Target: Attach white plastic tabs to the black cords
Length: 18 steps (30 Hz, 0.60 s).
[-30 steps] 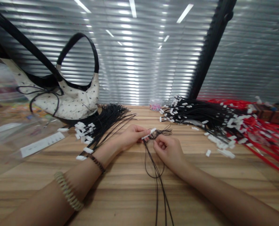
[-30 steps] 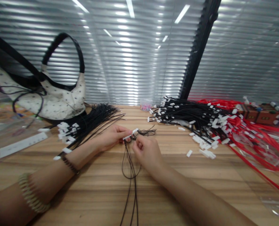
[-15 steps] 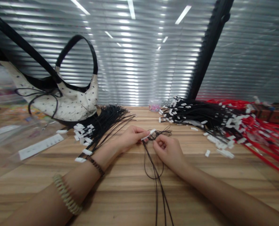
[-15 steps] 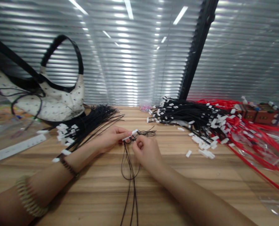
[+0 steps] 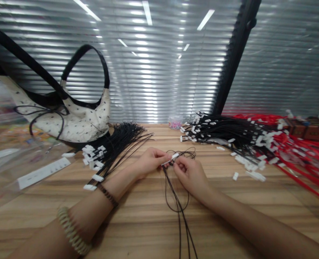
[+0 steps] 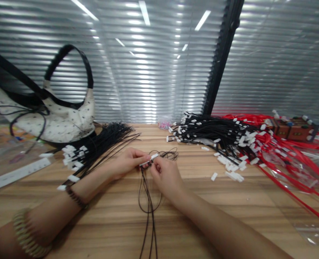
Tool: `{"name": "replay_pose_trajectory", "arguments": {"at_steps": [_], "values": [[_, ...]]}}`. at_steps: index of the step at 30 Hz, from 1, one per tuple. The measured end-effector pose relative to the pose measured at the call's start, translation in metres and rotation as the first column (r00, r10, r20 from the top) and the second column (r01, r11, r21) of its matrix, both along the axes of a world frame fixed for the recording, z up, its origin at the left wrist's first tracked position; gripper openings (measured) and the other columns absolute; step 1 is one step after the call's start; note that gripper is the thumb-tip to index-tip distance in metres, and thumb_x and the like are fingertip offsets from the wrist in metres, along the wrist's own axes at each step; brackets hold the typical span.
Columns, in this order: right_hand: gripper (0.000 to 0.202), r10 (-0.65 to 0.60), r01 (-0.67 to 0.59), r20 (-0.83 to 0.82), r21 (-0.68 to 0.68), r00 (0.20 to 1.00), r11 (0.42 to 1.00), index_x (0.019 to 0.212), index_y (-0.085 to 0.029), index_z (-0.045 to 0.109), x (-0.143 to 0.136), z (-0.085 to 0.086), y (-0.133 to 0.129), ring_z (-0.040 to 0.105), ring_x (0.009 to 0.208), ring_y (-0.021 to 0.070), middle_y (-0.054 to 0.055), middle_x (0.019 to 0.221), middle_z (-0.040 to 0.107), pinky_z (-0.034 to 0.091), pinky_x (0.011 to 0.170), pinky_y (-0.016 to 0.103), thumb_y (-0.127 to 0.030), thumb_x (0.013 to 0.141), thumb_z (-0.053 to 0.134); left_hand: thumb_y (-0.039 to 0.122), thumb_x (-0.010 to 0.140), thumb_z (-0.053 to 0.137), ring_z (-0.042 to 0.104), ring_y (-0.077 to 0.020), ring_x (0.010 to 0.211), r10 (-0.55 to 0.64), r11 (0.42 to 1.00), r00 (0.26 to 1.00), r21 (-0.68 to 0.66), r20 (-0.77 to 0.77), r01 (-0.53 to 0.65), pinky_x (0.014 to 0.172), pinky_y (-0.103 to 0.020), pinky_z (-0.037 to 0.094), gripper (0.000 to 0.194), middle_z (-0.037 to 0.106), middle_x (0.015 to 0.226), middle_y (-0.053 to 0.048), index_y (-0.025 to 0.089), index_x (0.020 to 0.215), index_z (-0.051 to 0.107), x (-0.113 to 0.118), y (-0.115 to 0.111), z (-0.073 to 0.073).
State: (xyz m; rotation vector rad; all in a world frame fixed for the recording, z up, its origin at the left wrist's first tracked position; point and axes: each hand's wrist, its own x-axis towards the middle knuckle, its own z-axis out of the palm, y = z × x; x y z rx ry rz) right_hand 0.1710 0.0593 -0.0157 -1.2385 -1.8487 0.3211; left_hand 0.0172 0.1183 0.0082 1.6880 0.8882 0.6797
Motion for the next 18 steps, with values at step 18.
{"name": "replay_pose_trajectory", "arguments": {"at_steps": [18], "values": [[0.017, 0.003, -0.003, 0.007, 0.015, 1.0, 1.0, 0.063, -0.015, 0.053, -0.0015, 0.0034, -0.0022, 0.045, 0.051, 0.0101, -0.003, 0.054, 0.047, 0.03, 0.049, 0.02, -0.01, 0.077, 0.046, 0.041, 0.072, 0.062, 0.042, -0.0095, 0.053, -0.023, 1.0, 1.0, 0.004, 0.0, 0.023, 0.051, -0.022, 0.029, 0.033, 0.056, 0.057, -0.002, 0.009, 0.063, 0.065, -0.0014, -0.002, -0.0003]]}}
